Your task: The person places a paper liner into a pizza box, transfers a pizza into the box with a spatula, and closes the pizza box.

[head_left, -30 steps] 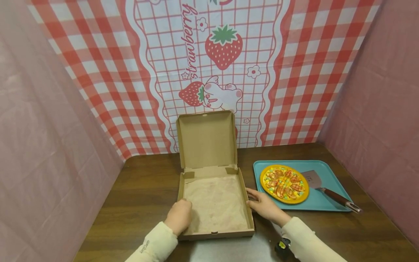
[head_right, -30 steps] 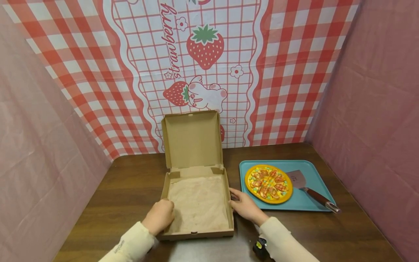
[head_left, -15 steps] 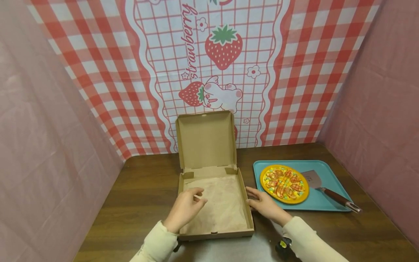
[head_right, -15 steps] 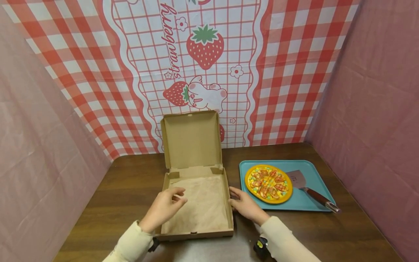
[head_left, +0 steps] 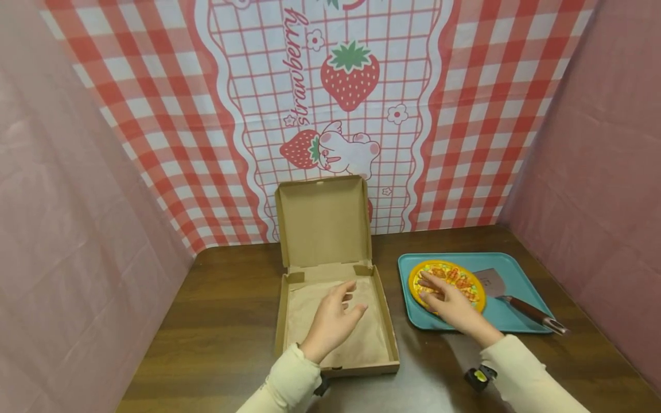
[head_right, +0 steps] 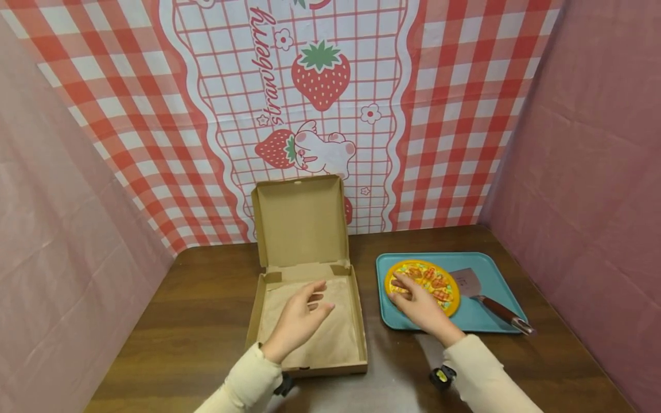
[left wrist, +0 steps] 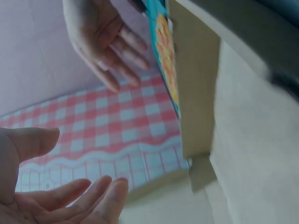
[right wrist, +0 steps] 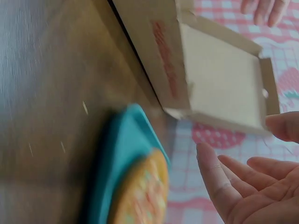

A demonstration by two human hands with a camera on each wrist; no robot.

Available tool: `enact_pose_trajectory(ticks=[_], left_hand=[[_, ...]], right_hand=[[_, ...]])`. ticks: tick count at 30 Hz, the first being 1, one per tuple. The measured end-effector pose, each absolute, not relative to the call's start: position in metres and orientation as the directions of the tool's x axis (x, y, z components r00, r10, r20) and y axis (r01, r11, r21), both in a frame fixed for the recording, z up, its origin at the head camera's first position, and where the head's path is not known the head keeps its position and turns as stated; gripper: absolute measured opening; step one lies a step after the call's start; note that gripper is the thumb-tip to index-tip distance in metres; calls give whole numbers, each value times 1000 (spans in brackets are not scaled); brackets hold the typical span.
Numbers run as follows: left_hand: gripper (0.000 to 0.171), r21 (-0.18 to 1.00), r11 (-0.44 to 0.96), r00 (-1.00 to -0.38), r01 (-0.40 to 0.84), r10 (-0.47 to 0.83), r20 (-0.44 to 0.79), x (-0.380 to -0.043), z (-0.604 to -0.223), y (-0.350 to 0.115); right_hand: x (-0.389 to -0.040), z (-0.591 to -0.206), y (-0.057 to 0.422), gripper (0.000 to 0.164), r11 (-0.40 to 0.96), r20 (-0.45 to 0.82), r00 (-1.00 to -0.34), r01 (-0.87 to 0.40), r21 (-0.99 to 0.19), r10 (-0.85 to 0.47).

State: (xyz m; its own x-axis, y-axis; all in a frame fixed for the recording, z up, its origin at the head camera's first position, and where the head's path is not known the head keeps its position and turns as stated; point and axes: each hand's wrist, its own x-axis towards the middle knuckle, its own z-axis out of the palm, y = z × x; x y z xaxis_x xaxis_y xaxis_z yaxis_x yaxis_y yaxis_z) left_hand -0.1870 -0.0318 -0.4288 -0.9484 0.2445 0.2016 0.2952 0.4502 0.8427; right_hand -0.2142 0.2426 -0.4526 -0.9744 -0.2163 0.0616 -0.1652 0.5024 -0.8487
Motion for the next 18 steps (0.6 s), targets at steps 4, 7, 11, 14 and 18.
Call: enact_pose_trajectory(ticks=[4,7,11,14,18], left_hand=[[58,863,425,-951,274,255,176,-188,-428,-13],[65,880,411,-958,238,247,144,-190,-431,1],[74,898,404,-964,173,258,69,-192,-434,21],[80,911,395,-960,123,280,8,-193,-435,35],[87,925,373,-959,73,281,-37,-192,-437,53]], right_hand=[[-210,-437,266,62,543,96,-978,-184,-820,-186],[-206,-426,285,62,585,120,-978,-200,-786,-174],[-201,-415,309,63,659,163,-974,-227,-717,-158],[-198,-408,326,65,700,157,-978,-208,-683,-137],[-196,-404,347,68,739,118,-988,-155,-656,-102]])
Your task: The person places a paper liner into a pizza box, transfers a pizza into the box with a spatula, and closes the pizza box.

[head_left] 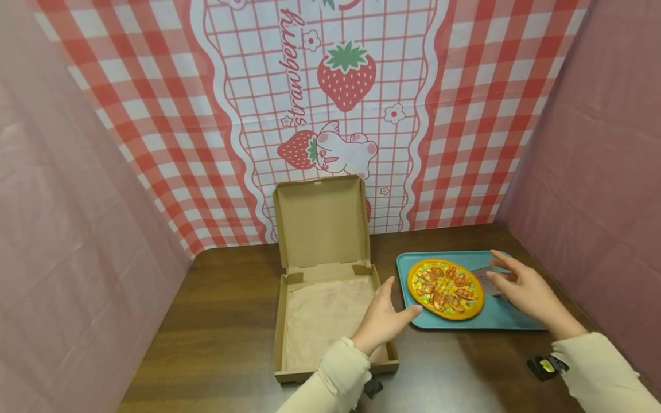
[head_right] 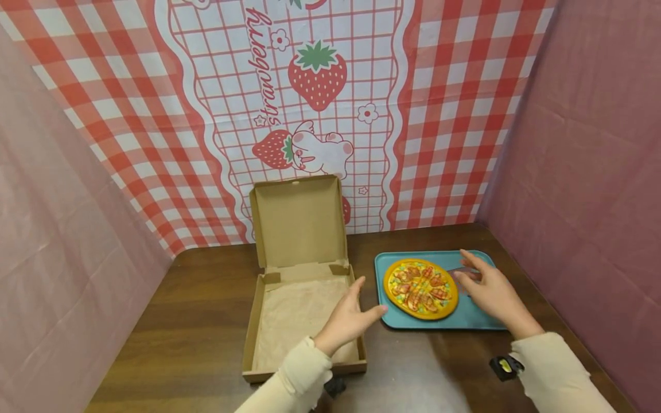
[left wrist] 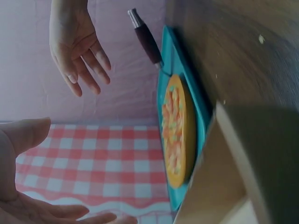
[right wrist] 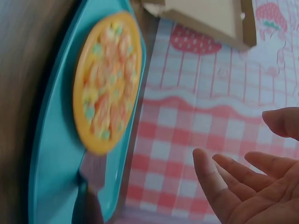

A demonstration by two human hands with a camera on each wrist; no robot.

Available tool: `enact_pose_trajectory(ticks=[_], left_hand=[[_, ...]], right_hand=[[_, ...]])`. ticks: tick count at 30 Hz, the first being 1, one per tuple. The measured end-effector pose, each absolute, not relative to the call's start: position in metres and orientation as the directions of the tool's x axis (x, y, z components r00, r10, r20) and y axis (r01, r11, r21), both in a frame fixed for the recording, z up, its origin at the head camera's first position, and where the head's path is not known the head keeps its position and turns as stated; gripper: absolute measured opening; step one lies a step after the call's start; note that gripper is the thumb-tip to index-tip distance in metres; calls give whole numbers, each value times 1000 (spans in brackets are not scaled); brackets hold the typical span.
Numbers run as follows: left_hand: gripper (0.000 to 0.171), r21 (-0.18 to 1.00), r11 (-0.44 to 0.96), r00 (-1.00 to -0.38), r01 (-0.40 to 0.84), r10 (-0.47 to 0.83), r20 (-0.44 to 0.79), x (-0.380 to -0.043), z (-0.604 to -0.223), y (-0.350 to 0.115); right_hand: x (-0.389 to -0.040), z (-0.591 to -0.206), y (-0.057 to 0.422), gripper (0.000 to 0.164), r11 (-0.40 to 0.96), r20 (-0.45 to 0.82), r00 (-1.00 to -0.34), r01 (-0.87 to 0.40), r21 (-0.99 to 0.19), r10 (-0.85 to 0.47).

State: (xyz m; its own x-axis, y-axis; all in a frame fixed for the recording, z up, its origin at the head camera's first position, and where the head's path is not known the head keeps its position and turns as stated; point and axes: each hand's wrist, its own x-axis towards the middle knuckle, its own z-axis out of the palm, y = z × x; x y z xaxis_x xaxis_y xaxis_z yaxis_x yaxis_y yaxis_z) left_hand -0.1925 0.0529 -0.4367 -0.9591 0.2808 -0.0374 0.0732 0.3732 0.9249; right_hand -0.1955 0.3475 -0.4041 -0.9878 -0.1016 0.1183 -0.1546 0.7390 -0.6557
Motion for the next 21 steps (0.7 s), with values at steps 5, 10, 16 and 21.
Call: enact_pose_trajectory(ticks=[5,10,16,21], left_hand=[[92,942,333,-966,42,255,-47,-194,-443,75],[92,941,338,-982,15,184,-51,-197,-452,96],[95,945,319,-991,-73,82,-104,-199,-465,114],[99,948,278,-986,-152,27,-166,-201,-475,123]], right_hand=[[-195,-406,372,71,807,112,-990,-133,-575,-83],[-195,-410,390,74,853,70,-994,-111,-509,-88],[-198,-420,405,79,885,-19,-994,-87,-457,-108],[-200,-427,413,86,903,-120,-987,-47,-427,-108]])
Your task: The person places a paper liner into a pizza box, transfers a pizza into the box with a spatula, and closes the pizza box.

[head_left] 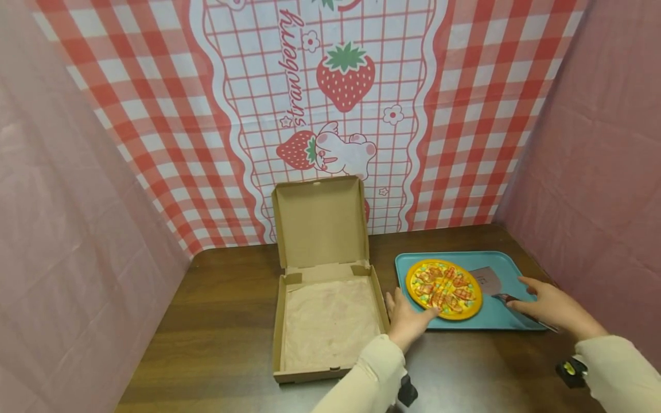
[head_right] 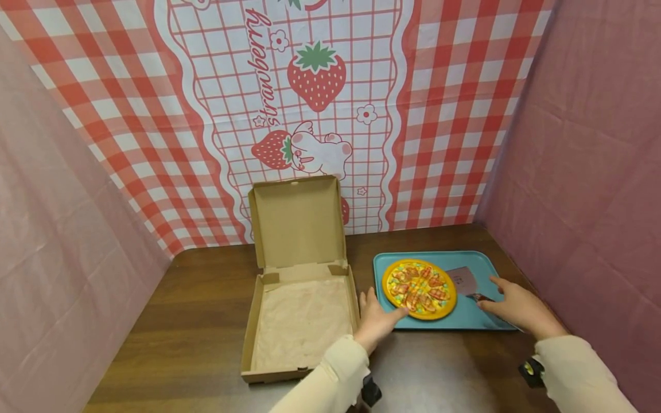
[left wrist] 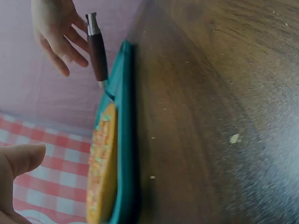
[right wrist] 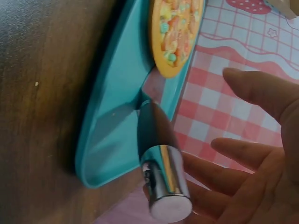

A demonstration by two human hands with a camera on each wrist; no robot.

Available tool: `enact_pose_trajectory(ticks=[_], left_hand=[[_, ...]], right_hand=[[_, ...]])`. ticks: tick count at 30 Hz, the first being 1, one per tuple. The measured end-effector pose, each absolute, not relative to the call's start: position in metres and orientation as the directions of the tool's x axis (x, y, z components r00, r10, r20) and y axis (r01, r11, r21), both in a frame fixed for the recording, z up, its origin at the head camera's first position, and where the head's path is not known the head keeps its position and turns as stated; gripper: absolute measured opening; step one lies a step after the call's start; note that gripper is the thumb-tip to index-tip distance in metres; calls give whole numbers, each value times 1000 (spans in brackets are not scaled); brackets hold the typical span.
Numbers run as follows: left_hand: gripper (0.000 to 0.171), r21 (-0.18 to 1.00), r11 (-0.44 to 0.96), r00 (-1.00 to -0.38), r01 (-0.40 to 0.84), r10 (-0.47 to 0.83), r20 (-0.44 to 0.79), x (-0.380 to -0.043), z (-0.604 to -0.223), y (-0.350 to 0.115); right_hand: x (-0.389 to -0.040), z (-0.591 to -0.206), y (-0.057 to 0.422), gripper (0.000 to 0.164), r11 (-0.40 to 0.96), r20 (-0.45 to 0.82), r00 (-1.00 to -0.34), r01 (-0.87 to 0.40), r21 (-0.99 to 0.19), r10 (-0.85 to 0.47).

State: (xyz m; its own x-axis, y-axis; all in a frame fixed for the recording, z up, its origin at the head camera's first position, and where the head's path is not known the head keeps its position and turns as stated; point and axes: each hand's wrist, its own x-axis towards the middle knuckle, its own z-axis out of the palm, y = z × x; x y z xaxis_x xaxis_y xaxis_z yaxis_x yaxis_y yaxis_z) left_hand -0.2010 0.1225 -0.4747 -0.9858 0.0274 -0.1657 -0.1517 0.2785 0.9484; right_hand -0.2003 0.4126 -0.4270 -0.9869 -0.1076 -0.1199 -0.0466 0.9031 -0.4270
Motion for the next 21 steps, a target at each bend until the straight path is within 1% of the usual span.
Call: enact_pose_trajectory(ticks=[5,10,14,17,21], left_hand=[[97,953,252,-986,-169,-39,-164,-203,-485,130],[84,951,275,-988,-144,-97,-122,-204,-493,137],[74,945,287,-986,-158,-94,-136,-205,-496,138],[67,939,295,-984,-176,-81,-159,-206,-496,138],[59,924,338,-984,-178,-93,-155,-210,-498,137]], right_hand=[[-201,-432,416,86,909,-157,-981,-41,-415,-116],[-201,-439,420,79,900,-152,-981,-42,-434,-120],[-198,-444,424,70,891,-119,-985,-57,-450,-123],[-195,-447,426,64,875,-130,-985,-36,-483,-113],[-192,-450,427,59,854,-144,-985,-7,-520,-95]])
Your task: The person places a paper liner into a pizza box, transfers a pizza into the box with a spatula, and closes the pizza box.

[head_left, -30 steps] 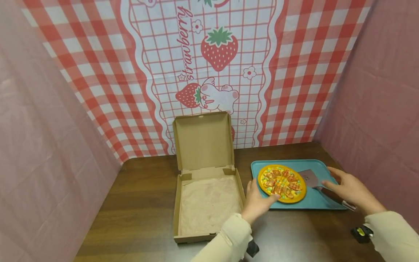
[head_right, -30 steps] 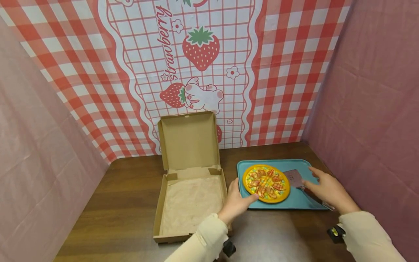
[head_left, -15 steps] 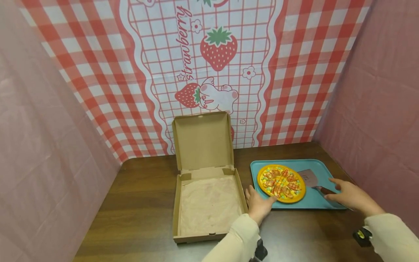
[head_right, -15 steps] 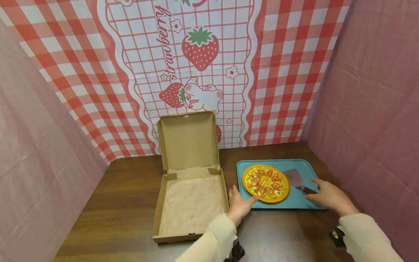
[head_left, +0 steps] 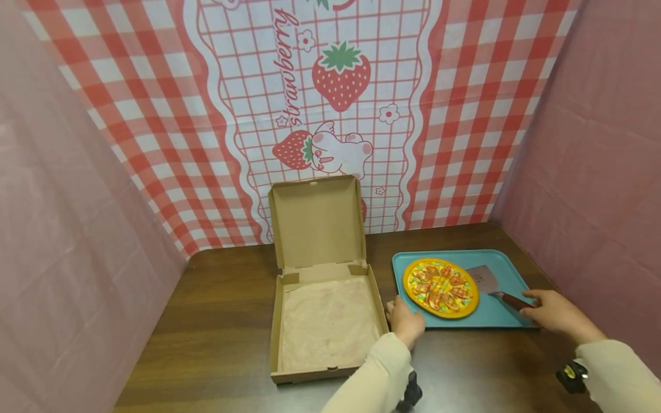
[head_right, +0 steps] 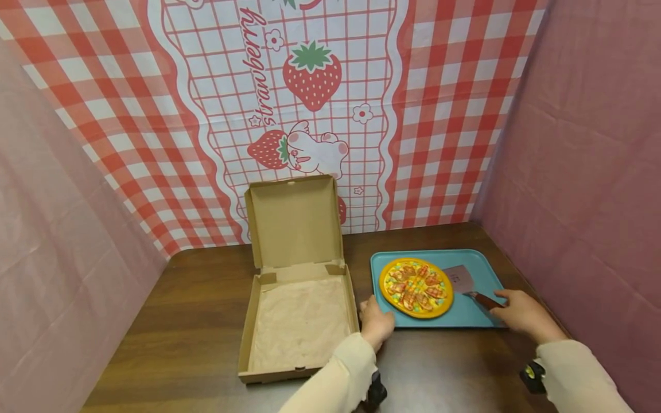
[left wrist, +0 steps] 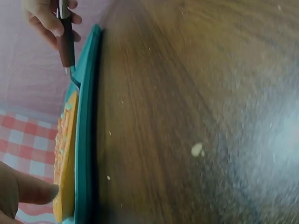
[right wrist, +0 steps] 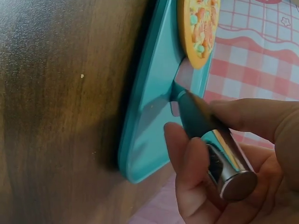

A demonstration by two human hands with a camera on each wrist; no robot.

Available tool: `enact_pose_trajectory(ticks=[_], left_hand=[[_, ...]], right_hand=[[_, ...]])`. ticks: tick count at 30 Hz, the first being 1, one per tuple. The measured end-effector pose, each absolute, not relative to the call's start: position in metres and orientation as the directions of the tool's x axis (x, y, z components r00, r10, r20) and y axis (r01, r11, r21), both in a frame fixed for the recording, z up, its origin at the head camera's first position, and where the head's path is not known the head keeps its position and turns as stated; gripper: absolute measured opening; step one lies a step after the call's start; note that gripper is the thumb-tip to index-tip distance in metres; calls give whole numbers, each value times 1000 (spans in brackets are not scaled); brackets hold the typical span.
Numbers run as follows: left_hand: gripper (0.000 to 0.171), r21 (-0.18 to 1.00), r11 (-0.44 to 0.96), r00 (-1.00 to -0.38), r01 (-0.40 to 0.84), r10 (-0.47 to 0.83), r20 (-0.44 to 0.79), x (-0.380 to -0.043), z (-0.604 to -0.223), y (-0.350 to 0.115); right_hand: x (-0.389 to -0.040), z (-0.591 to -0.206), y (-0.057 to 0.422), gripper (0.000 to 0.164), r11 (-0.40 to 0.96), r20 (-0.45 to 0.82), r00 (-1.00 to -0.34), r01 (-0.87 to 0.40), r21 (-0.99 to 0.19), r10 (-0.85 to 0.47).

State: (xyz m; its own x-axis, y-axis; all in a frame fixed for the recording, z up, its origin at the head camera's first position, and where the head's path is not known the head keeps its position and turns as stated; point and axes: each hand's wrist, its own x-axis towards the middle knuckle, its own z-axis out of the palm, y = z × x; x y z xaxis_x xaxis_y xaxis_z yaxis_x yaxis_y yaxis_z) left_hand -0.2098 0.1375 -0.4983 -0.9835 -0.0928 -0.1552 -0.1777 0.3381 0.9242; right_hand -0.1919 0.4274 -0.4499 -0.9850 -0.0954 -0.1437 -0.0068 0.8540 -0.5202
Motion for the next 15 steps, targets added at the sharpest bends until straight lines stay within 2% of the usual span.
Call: enact_pose_trajectory(ticks=[8,15], left_hand=[[55,870,465,-983,-164,-147,-106,-217,-499,136],[57,857,489,-983,-163,-157,-97,-218,-499,136]], right_hand=[[-194,-452,426,55,858,-160,-984,16,-514,-78],[-196,-451,424,51,871,-189,-981,53,-489,-46]])
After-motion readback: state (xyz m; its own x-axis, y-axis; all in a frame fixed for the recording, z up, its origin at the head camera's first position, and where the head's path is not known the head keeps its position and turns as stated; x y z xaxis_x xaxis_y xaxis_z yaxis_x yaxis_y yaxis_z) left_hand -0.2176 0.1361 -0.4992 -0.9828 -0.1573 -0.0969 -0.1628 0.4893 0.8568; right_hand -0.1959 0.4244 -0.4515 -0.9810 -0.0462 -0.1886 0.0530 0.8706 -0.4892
